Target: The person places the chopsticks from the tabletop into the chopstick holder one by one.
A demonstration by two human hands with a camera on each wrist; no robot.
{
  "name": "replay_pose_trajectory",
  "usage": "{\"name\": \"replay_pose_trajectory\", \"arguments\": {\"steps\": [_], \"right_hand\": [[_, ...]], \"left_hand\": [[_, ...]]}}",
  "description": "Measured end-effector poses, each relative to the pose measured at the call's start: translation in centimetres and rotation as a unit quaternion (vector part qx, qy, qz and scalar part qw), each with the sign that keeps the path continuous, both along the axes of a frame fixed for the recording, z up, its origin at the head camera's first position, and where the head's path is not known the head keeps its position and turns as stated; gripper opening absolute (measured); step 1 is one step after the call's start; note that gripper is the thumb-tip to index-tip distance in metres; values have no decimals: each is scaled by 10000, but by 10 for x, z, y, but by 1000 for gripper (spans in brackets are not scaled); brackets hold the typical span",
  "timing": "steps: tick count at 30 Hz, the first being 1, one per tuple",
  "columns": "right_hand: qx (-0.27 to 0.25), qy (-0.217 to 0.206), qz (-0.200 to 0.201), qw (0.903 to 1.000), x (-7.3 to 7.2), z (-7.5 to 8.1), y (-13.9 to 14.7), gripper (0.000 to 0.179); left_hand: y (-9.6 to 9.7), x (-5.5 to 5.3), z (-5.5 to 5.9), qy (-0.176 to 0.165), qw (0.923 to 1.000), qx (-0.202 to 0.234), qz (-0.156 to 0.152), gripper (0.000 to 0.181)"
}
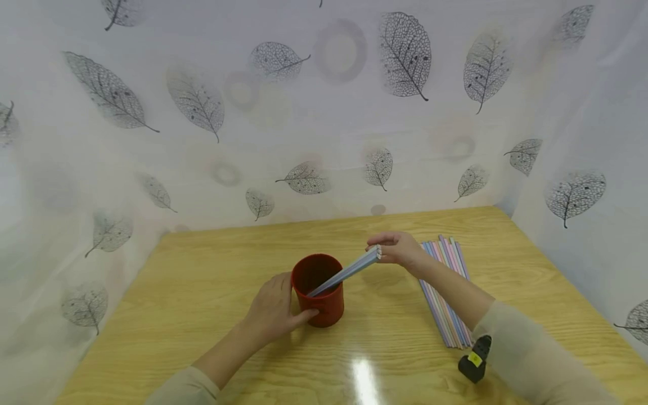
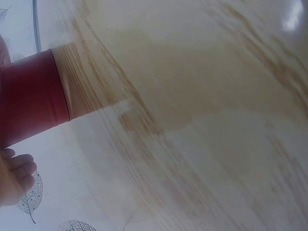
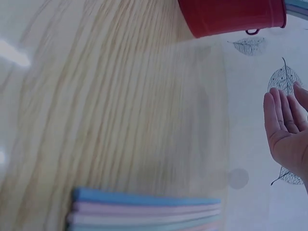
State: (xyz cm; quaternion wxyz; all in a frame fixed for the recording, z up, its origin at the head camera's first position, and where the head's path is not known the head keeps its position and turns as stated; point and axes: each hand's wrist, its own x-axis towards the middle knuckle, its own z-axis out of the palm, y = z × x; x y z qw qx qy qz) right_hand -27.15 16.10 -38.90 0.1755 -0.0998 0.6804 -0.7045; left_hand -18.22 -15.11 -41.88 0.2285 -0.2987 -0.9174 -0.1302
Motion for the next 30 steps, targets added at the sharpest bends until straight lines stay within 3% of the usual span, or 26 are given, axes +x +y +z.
{"name": "replay_pose_trajectory", "arguments": {"steps": [6,12,18,24,30], "right_hand": [[254,9,-162,9995,-2,-16,22,22],[689,21,-299,9972,1,-23,47,48],[943,-103,-502,9942,5,-24,74,51],[762,-342,-751,9937,9,-22,100,48],[467,-558,-1020,9921,13,-21,122,27]], "left_hand": [[0,0,-1,-20,10000,-20,8,82],[0,-1,-3,-92,10000,14,21,84],[-1,-2,-4,-145,9999,31,26,84],[0,-2,-3,-122,9999,100,-26,82],[0,-1,-1,-96,9999,90,-42,81]]}}
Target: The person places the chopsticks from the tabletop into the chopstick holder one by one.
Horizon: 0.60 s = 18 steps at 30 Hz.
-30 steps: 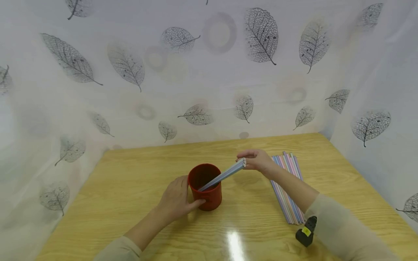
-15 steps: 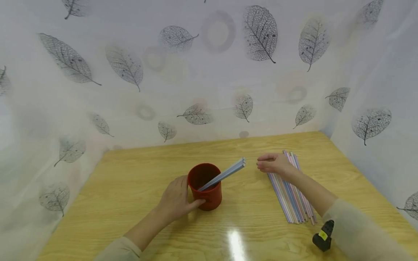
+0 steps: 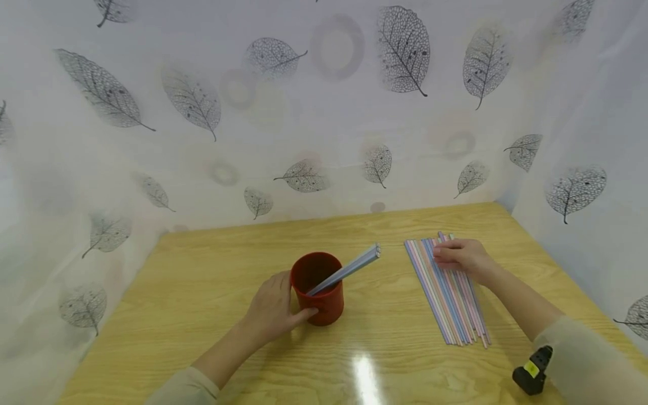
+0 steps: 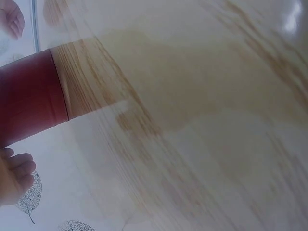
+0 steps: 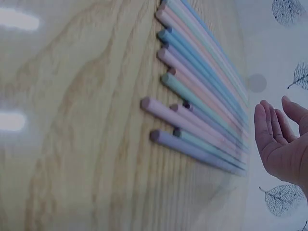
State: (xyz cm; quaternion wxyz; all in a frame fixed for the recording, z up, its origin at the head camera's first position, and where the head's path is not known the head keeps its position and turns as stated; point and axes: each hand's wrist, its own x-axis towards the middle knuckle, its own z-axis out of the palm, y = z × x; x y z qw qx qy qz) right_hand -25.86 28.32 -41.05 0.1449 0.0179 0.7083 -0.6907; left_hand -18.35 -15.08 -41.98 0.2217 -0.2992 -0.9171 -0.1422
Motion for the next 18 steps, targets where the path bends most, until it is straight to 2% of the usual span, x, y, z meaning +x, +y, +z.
{"name": "replay_pose_trajectory", "arguments": {"steps": [3,6,12,15,18], "right_hand": [[-76,-29,-158,9998,4,-1,11,13],[-46,-72,-342,9994,6,-2,18,8],[170,-109,-751,9970,11,-3,32,12],[21,-320,-899,9954,13,-2,37,6],[-70,-644,-980,9931,14,-1,38,14]], "left_hand": [[1,0,0,-24,10000,29,-13,82],[1,0,0,-32,10000,34,-3,82],[0,0,0,-58,10000,10,39,82],[0,1,1,-97,9999,32,40,81],[0,1,1,-116,9999,35,50,82]]}}
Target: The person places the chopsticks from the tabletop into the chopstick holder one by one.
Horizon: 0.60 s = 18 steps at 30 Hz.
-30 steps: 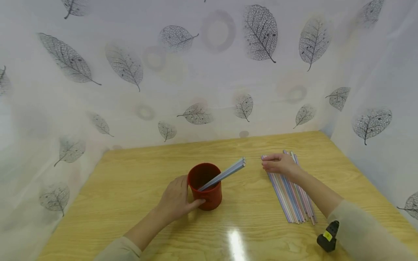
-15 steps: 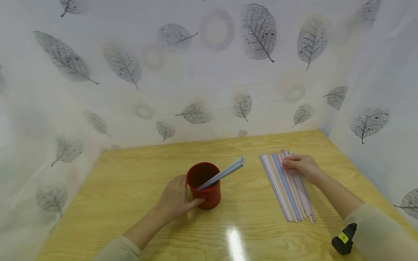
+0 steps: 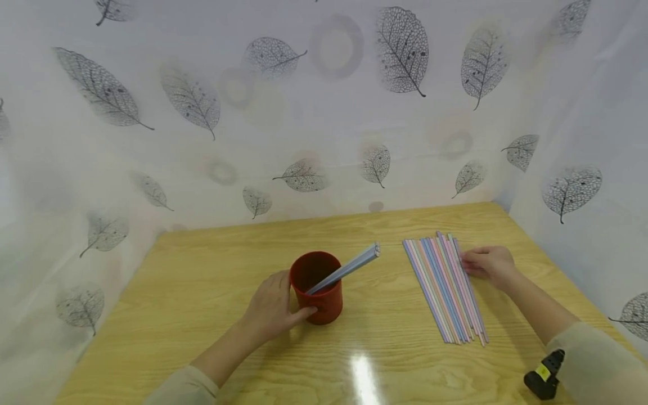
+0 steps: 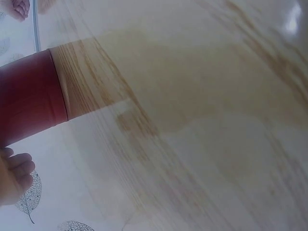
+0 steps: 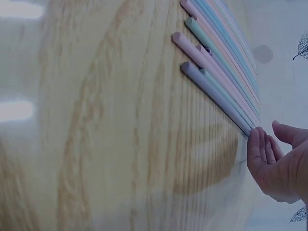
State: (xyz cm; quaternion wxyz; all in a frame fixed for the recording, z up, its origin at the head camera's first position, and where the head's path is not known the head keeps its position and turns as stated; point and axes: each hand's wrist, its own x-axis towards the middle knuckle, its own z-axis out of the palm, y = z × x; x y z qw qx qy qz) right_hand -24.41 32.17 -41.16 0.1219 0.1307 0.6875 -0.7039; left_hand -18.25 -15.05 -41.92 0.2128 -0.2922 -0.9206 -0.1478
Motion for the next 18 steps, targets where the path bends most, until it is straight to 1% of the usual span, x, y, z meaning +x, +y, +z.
{"name": "replay_pose_trajectory", "arguments": {"steps": [2,5,7,10,13,16,18], "right_hand": [[101,-210,61,9997,-1,1,0,16],[505,-385,206,9978,-2,2,-1,16],[767,-387,243,9960,-2,2,-1,16],[987,-399,216,9941,-2,2,1,16],[1053,-479,274,9929,-1,1,4,16],[1240,-506,379,9903,-2,0,4,13],[1501,-470,447,9865,-4,-1,3,10]], "left_hand": [[0,0,0,-17,10000,-3,3,82],[0,0,-1,-27,10000,-4,-8,83],[1,0,-2,-41,10000,4,-29,83],[1,-1,-2,-32,10000,-4,-35,84],[1,-1,-2,-31,10000,-12,-20,84],[0,-1,-2,-6,10000,-1,-19,83],[0,-1,-2,30,10000,12,-36,83]]}}
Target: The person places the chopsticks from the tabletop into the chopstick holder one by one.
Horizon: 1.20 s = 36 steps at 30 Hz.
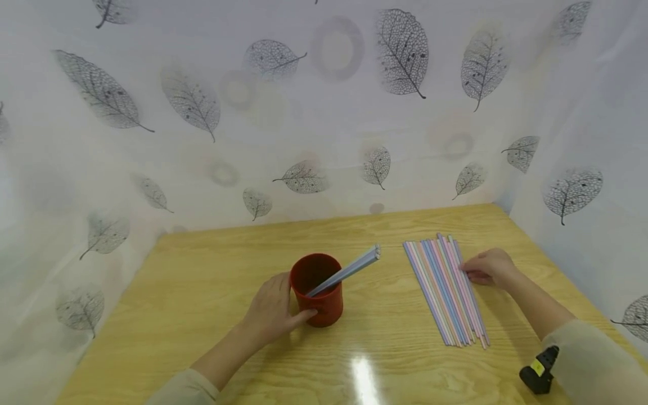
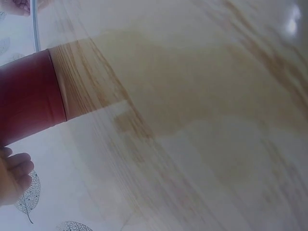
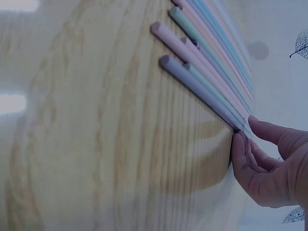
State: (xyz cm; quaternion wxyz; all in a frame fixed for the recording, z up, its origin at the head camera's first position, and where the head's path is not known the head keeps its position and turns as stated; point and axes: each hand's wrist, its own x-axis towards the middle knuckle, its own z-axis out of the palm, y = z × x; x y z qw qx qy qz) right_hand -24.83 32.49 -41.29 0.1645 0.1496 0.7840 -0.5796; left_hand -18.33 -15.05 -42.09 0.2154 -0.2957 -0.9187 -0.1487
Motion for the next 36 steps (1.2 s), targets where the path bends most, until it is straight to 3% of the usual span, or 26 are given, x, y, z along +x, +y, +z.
{"name": "replay_pose_trajectory", "arguments": {"steps": [6,10,16,22,36], "right_hand": [[1387,19,514,9890,-9,-2,-7,21],[1691,-156,802,9822,-14,2,-11,23],[1417,-310,873,9856,-14,5,-10,19],[761,-407,779,9932,-12,5,-3,15],[210,-127,1162,9929,-11,28,0,27]], "left_hand": [[0,0,1,50,10000,41,-24,83],[0,1,1,54,10000,46,14,83],[0,1,1,17,10000,54,0,83],[1,1,1,-68,10000,59,-33,82],[1,0,0,-40,9999,89,-59,82]]}}
